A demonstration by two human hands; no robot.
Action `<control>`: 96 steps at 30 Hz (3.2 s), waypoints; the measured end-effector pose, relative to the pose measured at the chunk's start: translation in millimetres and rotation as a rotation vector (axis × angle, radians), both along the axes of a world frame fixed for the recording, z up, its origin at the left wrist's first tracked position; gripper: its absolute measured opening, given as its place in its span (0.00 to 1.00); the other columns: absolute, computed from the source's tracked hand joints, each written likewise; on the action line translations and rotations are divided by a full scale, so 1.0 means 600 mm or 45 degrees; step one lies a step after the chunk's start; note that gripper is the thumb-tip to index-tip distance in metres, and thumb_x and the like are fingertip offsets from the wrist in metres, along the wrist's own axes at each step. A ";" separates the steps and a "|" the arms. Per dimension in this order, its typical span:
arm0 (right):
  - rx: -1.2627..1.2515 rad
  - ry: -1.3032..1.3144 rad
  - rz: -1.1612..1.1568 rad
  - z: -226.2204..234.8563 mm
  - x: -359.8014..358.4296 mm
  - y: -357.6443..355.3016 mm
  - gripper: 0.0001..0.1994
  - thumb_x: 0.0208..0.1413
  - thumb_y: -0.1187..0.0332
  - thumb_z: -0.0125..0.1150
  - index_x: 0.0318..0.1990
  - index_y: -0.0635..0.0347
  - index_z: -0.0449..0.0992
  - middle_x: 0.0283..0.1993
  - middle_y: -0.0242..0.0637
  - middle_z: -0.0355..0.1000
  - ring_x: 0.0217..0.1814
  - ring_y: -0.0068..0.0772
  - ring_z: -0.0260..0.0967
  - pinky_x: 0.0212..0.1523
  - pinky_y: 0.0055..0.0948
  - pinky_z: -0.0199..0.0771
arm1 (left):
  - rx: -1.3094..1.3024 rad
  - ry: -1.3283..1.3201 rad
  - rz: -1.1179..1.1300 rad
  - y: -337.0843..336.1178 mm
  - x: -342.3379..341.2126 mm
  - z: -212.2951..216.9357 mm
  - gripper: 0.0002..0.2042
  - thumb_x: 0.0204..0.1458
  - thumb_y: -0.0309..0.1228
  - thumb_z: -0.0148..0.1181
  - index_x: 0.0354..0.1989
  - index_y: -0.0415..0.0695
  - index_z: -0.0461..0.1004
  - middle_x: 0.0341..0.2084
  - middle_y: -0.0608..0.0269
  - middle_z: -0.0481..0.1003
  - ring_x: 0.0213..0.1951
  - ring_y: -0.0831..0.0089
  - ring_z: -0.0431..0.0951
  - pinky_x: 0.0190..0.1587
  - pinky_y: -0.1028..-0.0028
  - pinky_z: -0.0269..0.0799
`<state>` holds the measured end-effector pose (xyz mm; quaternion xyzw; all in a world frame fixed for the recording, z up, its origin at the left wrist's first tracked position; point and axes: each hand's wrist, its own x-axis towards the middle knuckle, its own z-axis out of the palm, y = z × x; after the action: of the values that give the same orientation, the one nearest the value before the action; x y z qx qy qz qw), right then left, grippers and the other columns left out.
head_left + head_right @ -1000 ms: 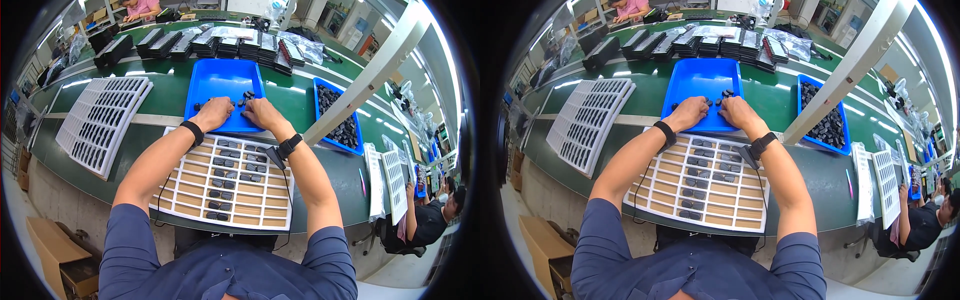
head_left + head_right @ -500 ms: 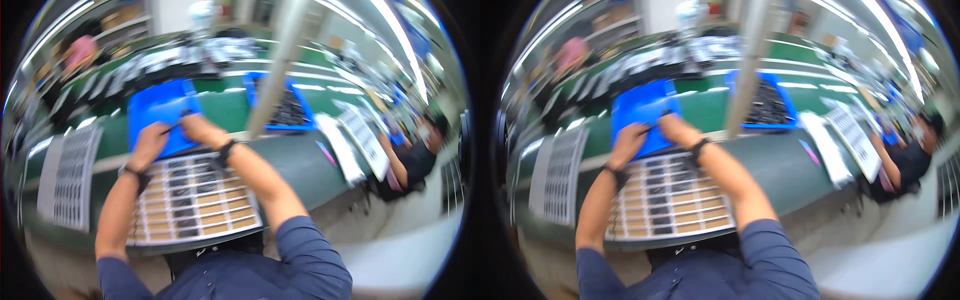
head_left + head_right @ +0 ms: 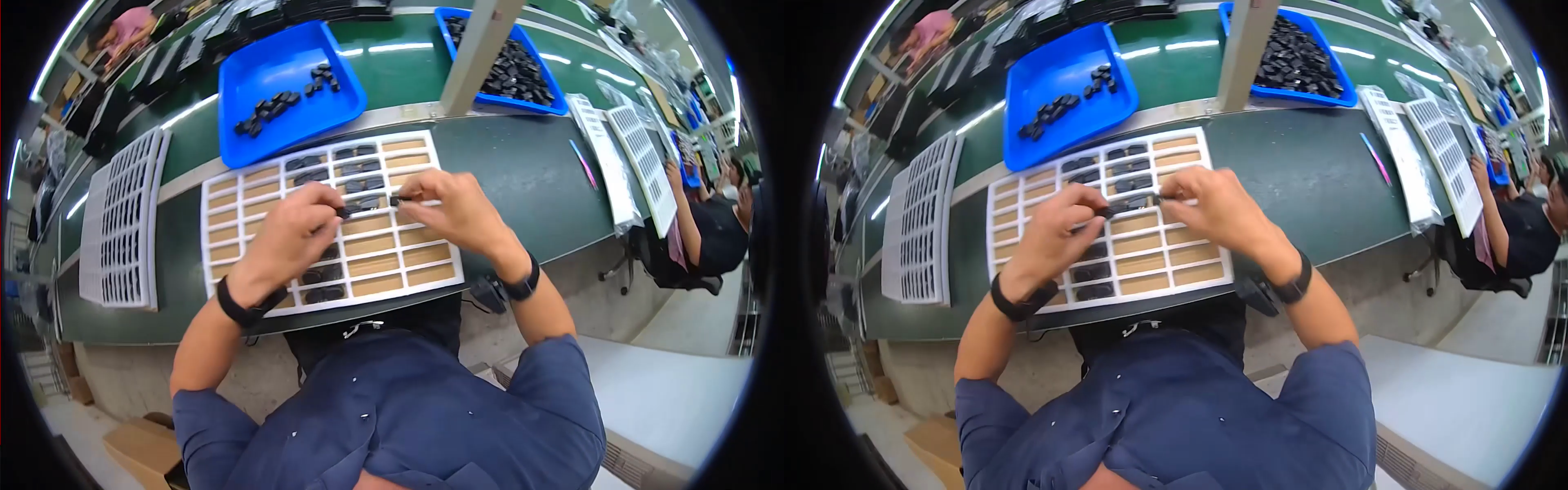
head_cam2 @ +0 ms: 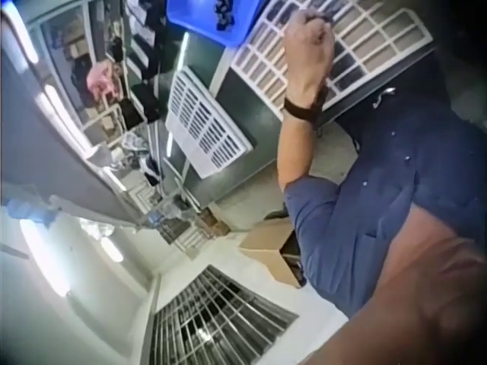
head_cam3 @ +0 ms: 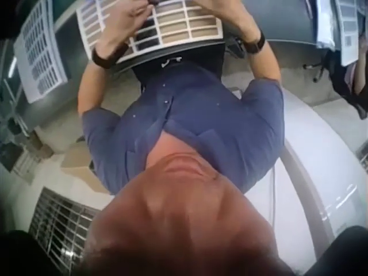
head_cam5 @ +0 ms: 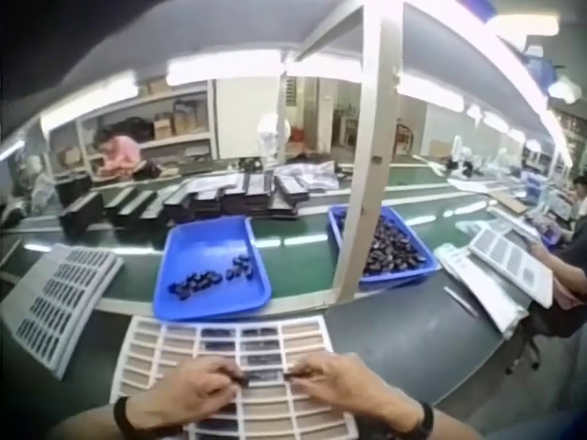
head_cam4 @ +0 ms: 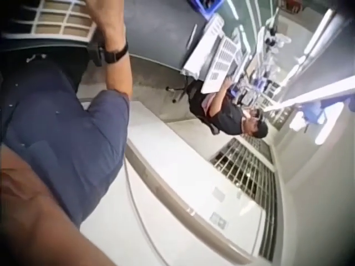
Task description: Packaging small black parts from a bin into a white grid storage tray.
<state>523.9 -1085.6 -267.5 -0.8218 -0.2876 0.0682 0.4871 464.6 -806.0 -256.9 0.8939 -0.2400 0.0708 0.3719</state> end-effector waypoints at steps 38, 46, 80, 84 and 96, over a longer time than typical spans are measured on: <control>-0.411 -0.466 0.205 -0.055 -0.026 0.079 0.08 0.52 0.69 0.74 0.35 0.62 0.82 0.35 0.45 0.76 0.40 0.52 0.76 0.43 0.44 0.78 | 0.473 -0.200 -0.065 -0.032 -0.041 -0.060 0.03 0.51 0.24 0.60 0.33 0.41 0.79 0.41 0.57 0.74 0.43 0.56 0.79 0.46 0.61 0.78; -0.467 -0.505 0.098 -0.048 -0.036 0.079 0.09 0.53 0.68 0.74 0.35 0.63 0.82 0.35 0.46 0.77 0.40 0.52 0.76 0.43 0.45 0.78 | 0.402 -0.145 -0.065 -0.027 -0.041 -0.050 0.04 0.50 0.23 0.61 0.33 0.41 0.80 0.45 0.59 0.77 0.44 0.54 0.80 0.47 0.60 0.78; -0.485 -0.260 0.151 -0.033 -0.027 0.089 0.09 0.52 0.66 0.74 0.32 0.62 0.81 0.28 0.49 0.78 0.36 0.56 0.79 0.39 0.48 0.78 | 0.301 -0.250 -0.081 -0.030 -0.023 -0.081 0.05 0.50 0.23 0.64 0.32 0.43 0.84 0.44 0.65 0.81 0.44 0.60 0.81 0.46 0.63 0.80; -0.499 -0.063 0.201 -0.008 -0.018 0.083 0.09 0.53 0.67 0.73 0.31 0.64 0.80 0.29 0.50 0.78 0.34 0.55 0.79 0.37 0.47 0.77 | 0.361 -0.221 -0.060 -0.031 -0.020 -0.084 0.05 0.49 0.23 0.63 0.32 0.43 0.84 0.42 0.66 0.82 0.43 0.60 0.82 0.44 0.63 0.80; -0.422 -0.648 0.269 -0.046 -0.045 0.073 0.06 0.55 0.70 0.69 0.30 0.62 0.78 0.28 0.47 0.75 0.35 0.54 0.76 0.37 0.45 0.78 | 0.205 -0.123 -0.101 -0.035 -0.035 -0.070 0.03 0.52 0.23 0.65 0.31 0.42 0.84 0.38 0.64 0.82 0.40 0.57 0.82 0.42 0.63 0.79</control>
<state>496.6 -1041.6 -295.1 -0.8464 -0.4687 -0.0435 0.2492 443.7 -827.0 -299.0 0.9063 -0.2978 0.0796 0.2892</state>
